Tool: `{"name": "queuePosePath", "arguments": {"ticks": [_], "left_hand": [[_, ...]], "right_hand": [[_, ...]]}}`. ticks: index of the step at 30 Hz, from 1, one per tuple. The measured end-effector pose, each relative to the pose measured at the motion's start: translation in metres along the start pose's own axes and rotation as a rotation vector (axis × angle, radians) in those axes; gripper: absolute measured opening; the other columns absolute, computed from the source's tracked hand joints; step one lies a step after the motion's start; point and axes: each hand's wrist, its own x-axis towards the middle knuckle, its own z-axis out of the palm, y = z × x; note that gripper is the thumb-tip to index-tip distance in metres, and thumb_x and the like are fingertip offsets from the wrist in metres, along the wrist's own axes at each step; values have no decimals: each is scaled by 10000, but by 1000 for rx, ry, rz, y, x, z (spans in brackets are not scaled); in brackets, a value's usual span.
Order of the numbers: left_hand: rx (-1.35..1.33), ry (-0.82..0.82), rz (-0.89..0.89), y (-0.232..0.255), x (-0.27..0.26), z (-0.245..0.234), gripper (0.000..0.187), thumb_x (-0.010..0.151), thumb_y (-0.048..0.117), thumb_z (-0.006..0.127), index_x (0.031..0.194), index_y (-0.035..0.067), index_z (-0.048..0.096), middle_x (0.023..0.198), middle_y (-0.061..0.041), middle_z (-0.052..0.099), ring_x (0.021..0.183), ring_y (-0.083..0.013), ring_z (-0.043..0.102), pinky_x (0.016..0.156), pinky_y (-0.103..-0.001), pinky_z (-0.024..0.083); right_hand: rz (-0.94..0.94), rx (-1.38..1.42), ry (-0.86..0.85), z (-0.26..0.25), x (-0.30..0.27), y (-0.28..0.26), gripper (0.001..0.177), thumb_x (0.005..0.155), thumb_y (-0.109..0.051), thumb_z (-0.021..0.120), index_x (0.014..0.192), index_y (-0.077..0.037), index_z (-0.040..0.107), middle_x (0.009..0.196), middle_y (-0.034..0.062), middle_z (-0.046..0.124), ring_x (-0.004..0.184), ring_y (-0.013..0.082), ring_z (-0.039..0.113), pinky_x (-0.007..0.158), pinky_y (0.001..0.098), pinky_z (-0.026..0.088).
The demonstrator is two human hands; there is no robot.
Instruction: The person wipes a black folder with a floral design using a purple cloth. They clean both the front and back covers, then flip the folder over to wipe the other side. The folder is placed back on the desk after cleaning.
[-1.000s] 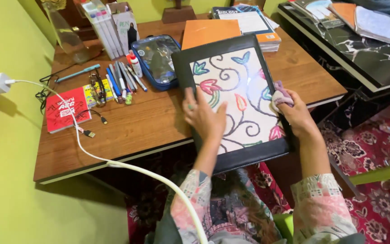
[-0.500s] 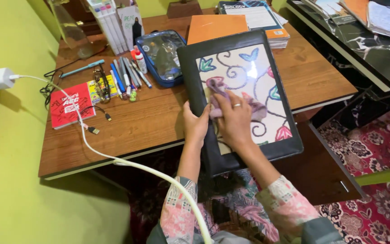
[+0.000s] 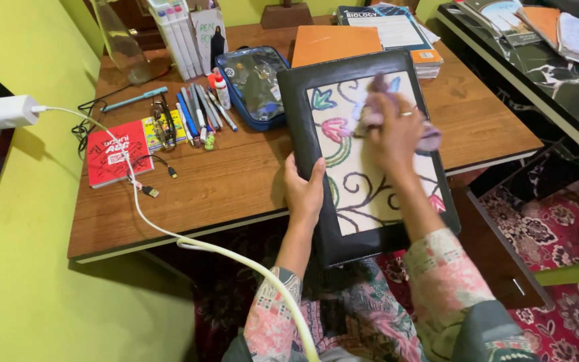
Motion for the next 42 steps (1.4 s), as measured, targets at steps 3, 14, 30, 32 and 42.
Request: {"name": "queuePosePath", "arguments": {"ticks": [3, 14, 30, 32, 42], "left_hand": [[32, 12, 44, 0, 2, -2, 555, 887, 208, 767, 1347, -13, 550, 1204, -152, 695, 1087, -228, 669, 963, -342, 518], [28, 14, 53, 18, -5, -4, 499, 893, 208, 797, 1289, -16, 592, 1175, -150, 739, 1065, -226, 688, 955, -337, 522], [-88, 2, 44, -3, 1, -1, 518, 878, 162, 764, 1319, -27, 569, 1129, -114, 713, 999, -178, 673, 906, -303, 536], [-49, 18, 9, 5, -2, -2, 522, 880, 174, 767, 1323, -25, 576, 1101, -116, 716, 963, -175, 675, 875, -302, 546], [-39, 2, 64, 19, -8, -2, 511, 912, 155, 748, 1344, -34, 551, 1113, -107, 715, 996, -171, 681, 900, -306, 541]], "right_hand": [[-116, 149, -144, 20, -20, -59, 523, 800, -88, 705, 1310, -200, 664, 1393, 69, 610, 1251, 324, 537, 1053, 521, 381], [-299, 177, -175, 71, 59, -96, 593, 702, -147, 794, 1284, -189, 686, 1356, 110, 593, 1261, 375, 489, 995, 539, 366], [-307, 309, -78, 65, 51, -53, 441, 808, -116, 777, 1243, -155, 716, 1274, 95, 666, 1170, 359, 600, 983, 505, 458], [-216, 344, -36, 62, 75, -12, 378, 849, -94, 755, 1220, -168, 740, 1244, 60, 696, 1136, 326, 653, 953, 478, 494], [-26, -21, 82, 89, 84, -10, 399, 864, -120, 729, 1257, -175, 680, 1295, 84, 645, 1210, 370, 526, 977, 538, 388]]}}
